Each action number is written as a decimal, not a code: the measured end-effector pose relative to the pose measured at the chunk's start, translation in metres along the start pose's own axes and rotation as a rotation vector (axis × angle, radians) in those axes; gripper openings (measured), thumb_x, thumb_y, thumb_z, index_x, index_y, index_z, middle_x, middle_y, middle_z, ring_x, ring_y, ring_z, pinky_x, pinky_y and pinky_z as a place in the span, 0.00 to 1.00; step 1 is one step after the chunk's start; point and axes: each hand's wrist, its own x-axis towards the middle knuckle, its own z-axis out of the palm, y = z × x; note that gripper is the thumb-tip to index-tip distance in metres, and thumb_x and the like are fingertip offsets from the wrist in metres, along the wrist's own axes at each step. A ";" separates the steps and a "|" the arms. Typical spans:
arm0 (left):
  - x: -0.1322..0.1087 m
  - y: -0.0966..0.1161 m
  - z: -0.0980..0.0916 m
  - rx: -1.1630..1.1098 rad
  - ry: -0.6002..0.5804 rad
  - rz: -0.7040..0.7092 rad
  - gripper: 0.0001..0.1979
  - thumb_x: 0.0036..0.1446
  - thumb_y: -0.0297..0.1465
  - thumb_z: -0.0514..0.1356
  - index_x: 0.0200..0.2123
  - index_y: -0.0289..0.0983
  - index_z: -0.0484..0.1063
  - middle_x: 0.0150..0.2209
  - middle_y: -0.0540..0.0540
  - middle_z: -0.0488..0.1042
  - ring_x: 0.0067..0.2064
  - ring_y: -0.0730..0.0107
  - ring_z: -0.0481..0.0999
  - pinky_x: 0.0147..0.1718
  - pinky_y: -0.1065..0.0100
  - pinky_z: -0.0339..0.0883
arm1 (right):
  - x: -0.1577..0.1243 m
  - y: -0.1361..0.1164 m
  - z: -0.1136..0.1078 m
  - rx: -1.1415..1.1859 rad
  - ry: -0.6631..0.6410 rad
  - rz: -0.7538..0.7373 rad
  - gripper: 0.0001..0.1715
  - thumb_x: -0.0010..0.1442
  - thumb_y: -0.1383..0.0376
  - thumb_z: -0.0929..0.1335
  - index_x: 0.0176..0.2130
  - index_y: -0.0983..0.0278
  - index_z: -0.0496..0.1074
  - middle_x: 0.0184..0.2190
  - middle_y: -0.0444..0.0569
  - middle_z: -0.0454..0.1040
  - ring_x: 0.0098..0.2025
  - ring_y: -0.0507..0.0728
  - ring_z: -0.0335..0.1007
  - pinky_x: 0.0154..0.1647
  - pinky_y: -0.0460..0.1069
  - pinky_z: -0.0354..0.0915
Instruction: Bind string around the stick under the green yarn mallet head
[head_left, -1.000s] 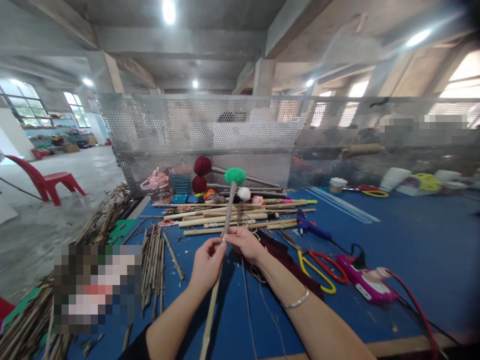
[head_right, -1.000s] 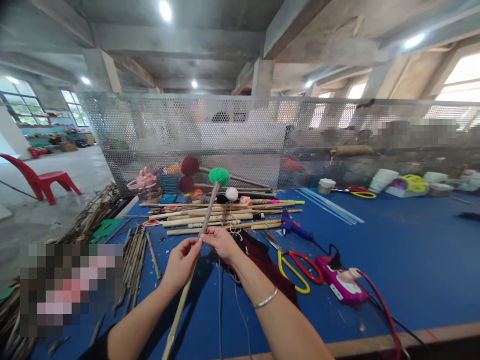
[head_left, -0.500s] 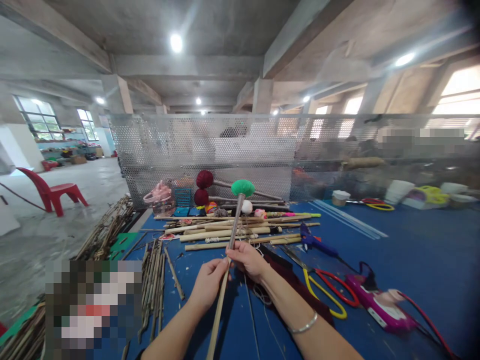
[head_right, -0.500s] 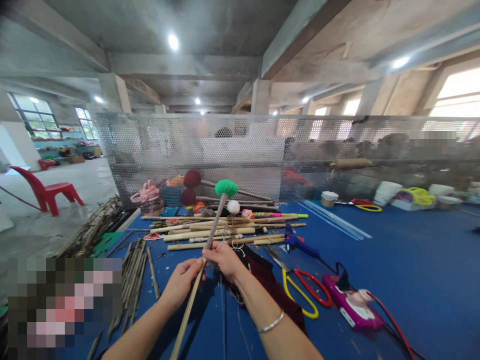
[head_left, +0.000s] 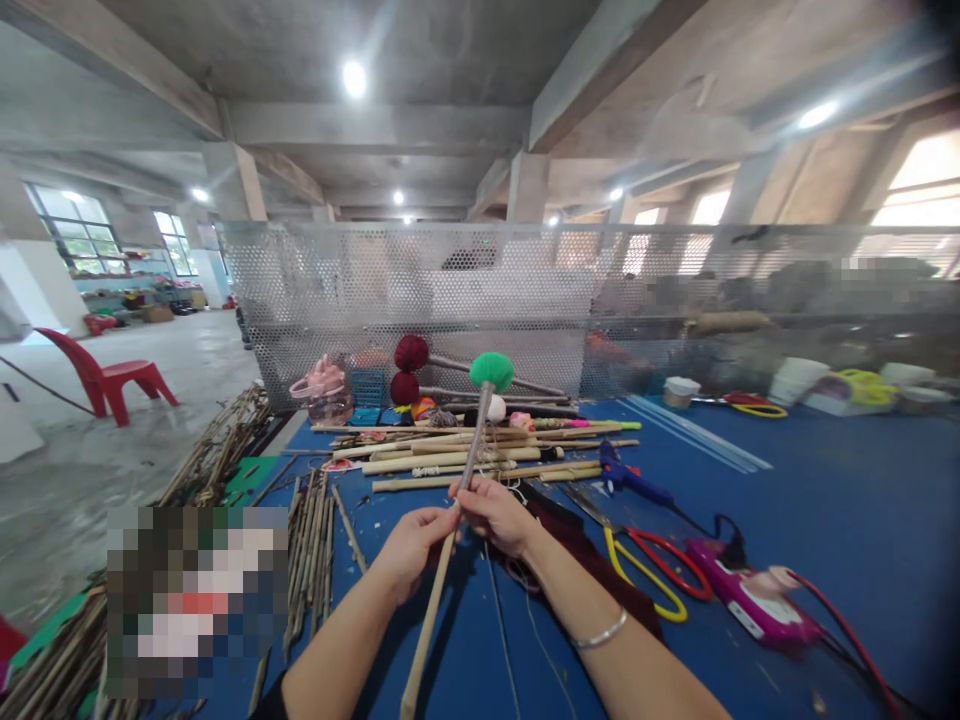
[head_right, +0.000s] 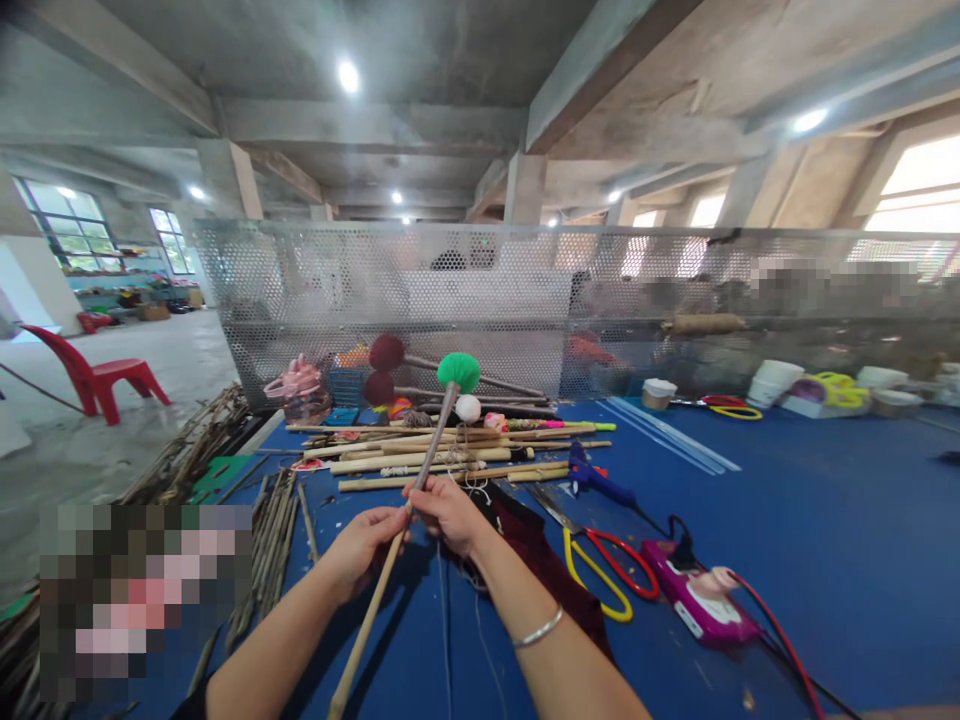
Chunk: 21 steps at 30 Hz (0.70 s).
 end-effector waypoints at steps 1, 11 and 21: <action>0.000 0.000 0.000 -0.014 -0.024 -0.004 0.21 0.38 0.45 0.63 0.26 0.31 0.70 0.20 0.49 0.68 0.18 0.81 0.62 0.18 0.77 0.49 | 0.000 0.000 0.000 -0.013 -0.001 -0.001 0.18 0.46 0.56 0.70 0.31 0.66 0.64 0.15 0.37 0.61 0.12 0.43 0.41 0.11 0.42 0.36; 0.000 0.000 0.000 0.114 0.062 0.111 0.18 0.36 0.41 0.66 0.23 0.31 0.67 0.17 0.51 0.65 0.17 0.82 0.60 0.17 0.77 0.50 | -0.002 -0.001 0.005 -0.054 0.009 0.040 0.18 0.45 0.56 0.70 0.29 0.66 0.63 0.12 0.35 0.57 0.11 0.42 0.40 0.12 0.42 0.35; 0.003 -0.002 -0.006 0.255 0.058 0.132 0.20 0.38 0.43 0.64 0.25 0.33 0.64 0.15 0.55 0.62 0.15 0.82 0.59 0.15 0.77 0.50 | -0.002 0.003 0.002 -0.135 0.007 0.006 0.18 0.45 0.57 0.71 0.29 0.68 0.65 0.17 0.39 0.62 0.16 0.43 0.48 0.15 0.41 0.43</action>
